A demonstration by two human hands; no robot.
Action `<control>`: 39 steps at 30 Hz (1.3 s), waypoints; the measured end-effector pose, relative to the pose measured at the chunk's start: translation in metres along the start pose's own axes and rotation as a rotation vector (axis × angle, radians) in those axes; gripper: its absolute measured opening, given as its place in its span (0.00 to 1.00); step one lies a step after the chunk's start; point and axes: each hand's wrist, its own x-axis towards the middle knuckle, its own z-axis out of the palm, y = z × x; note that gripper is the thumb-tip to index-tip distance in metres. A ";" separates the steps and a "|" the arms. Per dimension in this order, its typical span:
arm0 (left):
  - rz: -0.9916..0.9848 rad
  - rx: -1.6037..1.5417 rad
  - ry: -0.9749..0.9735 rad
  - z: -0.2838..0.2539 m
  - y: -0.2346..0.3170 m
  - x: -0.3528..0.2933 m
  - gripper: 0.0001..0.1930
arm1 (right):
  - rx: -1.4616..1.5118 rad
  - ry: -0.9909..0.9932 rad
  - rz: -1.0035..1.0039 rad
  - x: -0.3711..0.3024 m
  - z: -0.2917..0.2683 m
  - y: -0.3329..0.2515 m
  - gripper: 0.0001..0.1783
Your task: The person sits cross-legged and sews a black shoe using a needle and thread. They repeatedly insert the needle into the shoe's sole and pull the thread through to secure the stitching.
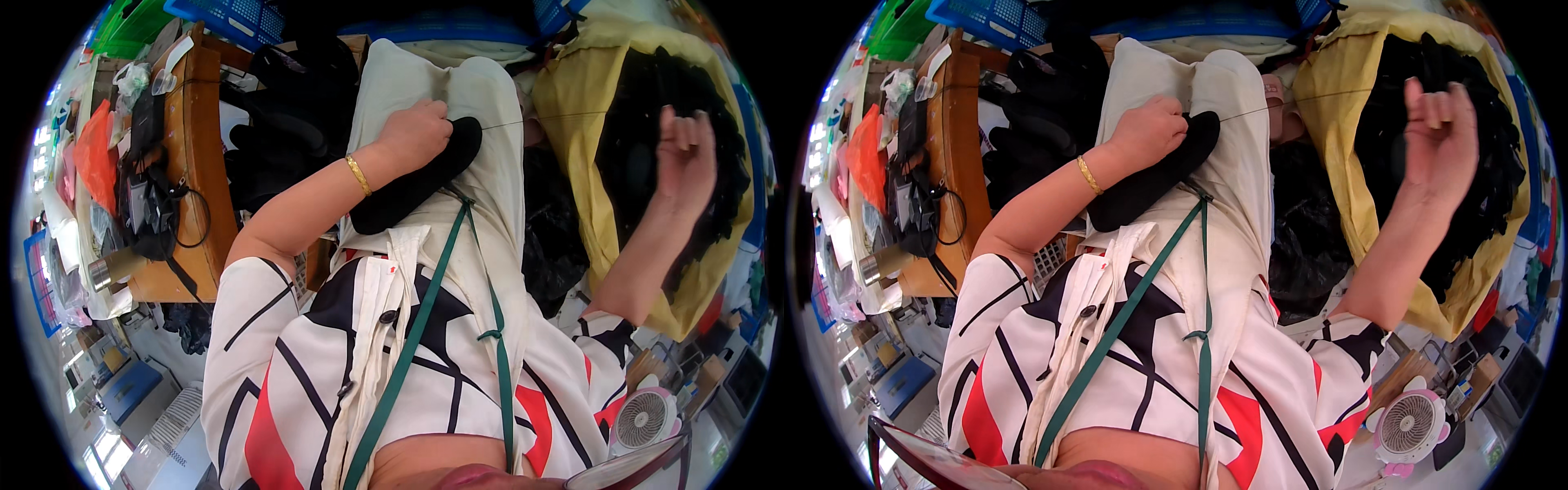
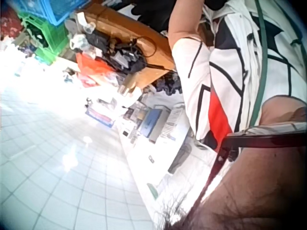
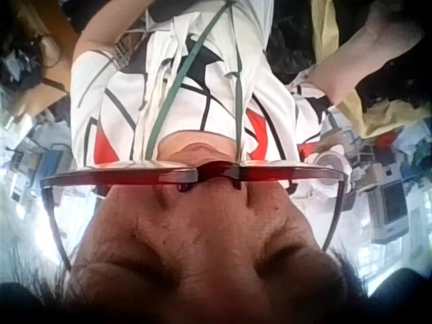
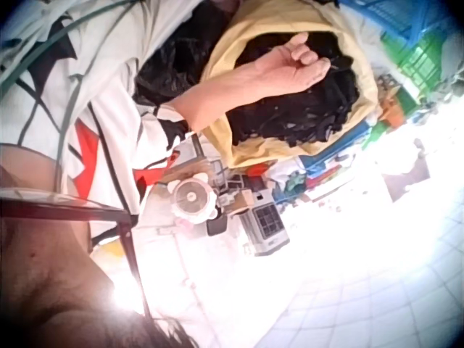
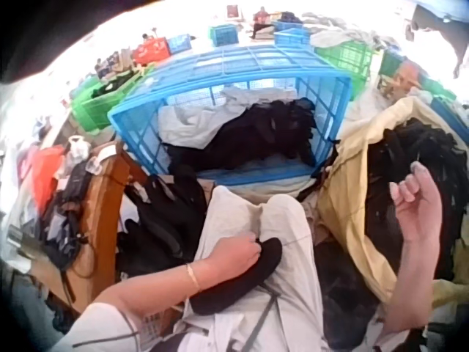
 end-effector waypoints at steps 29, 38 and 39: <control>-0.699 -1.296 0.097 0.035 -0.019 -0.018 0.08 | -1.681 -0.935 0.559 -0.129 0.072 0.175 0.17; -0.749 -1.358 0.134 0.032 -0.014 -0.019 0.08 | -1.170 -0.900 0.647 -0.106 0.057 0.132 0.13; -0.758 -1.365 0.130 0.031 -0.013 -0.020 0.08 | -1.318 -0.848 0.730 -0.098 0.073 0.126 0.11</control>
